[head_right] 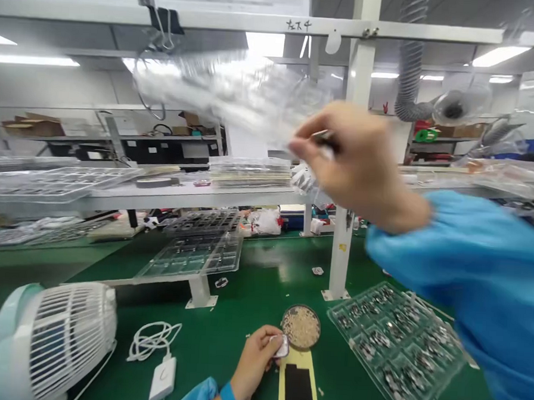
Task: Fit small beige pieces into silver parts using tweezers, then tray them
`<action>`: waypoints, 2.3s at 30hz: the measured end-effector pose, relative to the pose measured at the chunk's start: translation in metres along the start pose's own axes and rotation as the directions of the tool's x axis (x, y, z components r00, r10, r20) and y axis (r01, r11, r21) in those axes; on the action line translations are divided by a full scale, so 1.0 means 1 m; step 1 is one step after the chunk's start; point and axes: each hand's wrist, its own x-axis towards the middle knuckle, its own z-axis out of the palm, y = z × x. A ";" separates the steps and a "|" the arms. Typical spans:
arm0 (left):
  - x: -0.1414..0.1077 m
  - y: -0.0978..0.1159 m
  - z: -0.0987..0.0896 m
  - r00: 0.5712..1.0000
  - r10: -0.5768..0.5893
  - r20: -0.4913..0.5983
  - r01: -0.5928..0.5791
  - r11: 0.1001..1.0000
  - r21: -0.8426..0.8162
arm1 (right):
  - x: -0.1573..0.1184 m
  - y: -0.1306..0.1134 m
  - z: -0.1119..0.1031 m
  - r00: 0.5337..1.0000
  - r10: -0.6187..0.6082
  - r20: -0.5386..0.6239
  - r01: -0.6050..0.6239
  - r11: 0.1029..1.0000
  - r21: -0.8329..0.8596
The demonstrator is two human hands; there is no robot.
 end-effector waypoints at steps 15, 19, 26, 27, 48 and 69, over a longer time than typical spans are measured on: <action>0.014 0.003 -0.010 0.998 0.007 -0.057 -0.008 1.000 -0.023 | 0.085 0.123 0.131 0.701 0.265 0.662 -0.226 0.963 -0.146; 0.016 0.003 -0.012 0.999 -0.018 -0.040 0.019 1.000 0.021 | 0.085 0.097 0.116 0.729 0.300 0.615 -0.136 0.944 -0.300; 0.010 0.010 -0.010 0.997 -0.071 0.032 0.069 0.996 0.050 | -0.039 0.026 0.033 0.829 0.106 0.549 -0.054 0.992 -0.111; 0.009 0.010 -0.010 0.995 -0.090 0.049 0.087 0.994 0.058 | -0.078 0.024 0.025 0.755 0.151 0.638 -0.146 0.987 -0.060; 0.010 0.004 0.000 0.957 -0.245 0.156 0.237 0.969 0.068 | -0.386 0.133 0.042 0.147 0.653 0.743 -0.491 0.700 -0.518; -0.002 0.010 0.007 0.950 -0.217 0.224 0.201 0.975 0.093 | -0.327 -0.037 0.115 0.250 0.429 0.868 -0.968 0.141 0.209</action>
